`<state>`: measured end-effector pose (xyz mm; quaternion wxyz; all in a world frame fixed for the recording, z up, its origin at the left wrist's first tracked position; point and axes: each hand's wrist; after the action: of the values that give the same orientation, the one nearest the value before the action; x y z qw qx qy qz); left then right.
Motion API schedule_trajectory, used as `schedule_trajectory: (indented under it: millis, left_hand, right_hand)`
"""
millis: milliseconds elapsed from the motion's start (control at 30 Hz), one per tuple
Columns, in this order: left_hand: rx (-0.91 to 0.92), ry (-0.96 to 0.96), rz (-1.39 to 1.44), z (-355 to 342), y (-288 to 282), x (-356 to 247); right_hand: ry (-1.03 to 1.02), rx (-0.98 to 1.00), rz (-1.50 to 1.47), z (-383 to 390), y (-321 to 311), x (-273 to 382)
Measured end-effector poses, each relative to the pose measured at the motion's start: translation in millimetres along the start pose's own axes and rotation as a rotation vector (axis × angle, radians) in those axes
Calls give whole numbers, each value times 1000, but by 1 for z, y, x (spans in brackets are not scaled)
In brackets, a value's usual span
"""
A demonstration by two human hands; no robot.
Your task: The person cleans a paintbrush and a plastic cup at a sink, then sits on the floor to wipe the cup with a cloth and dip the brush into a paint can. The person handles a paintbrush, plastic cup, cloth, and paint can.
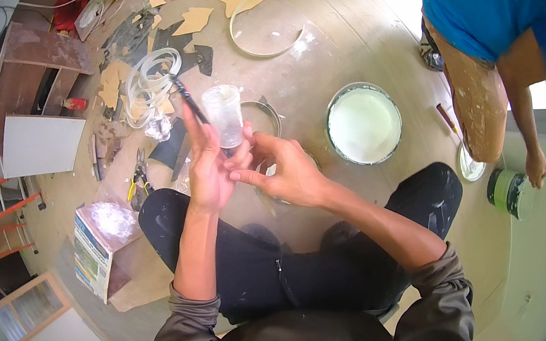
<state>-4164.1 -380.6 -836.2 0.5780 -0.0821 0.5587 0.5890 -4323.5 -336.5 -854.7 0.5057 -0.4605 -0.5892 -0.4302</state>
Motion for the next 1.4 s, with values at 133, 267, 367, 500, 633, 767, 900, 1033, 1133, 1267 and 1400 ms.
schedule_trajectory:
  millis: [133,267,367,500,633,767,900,1033,1133,1267,1400]
  left_hand:
    - [-4,82,-117,0,17,-2]
    - [264,110,-46,-18,6,-14]
    - [295,98,157,-28,12,-23]
    - [355,146,286,-53,4,-38]
    - [160,264,358,-82,-21,-75]
    - [107,249,288,-87,-33,-69]
    - [176,89,245,-89,-35,-11]
    - [184,-59,52,-71,-28,9]
    - [232,-126,66,-52,-5,7]
    - [243,-93,-96,-39,5,32]
    - [33,-118,-444,-28,26,46]
  right_hand:
    - [75,-23,-96,14,-6,2]
    - [38,-69,-189,31,-19,16]
    - [75,16,-218,51,-27,32]
    - [74,164,-94,64,-31,35]
    - [25,194,40,74,-56,47]
    - [-51,-243,-42,84,-112,54]
    - [-95,-545,87,101,-161,40]
    - [-123,-704,-140,129,-179,20]
    - [-203,-708,-226,132,-179,24]
    - [-242,-690,-207,122,-167,32]
    - [-267,-649,-191,117,-155,37]
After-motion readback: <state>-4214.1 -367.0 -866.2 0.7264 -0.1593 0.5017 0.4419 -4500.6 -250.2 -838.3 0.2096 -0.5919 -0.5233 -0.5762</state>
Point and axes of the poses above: each hand's wrist, its own z-axis away from the middle knuckle, its own y-axis out of the palm, x = y × z, and after that the axes turned 13 degrees about -y, right-handed
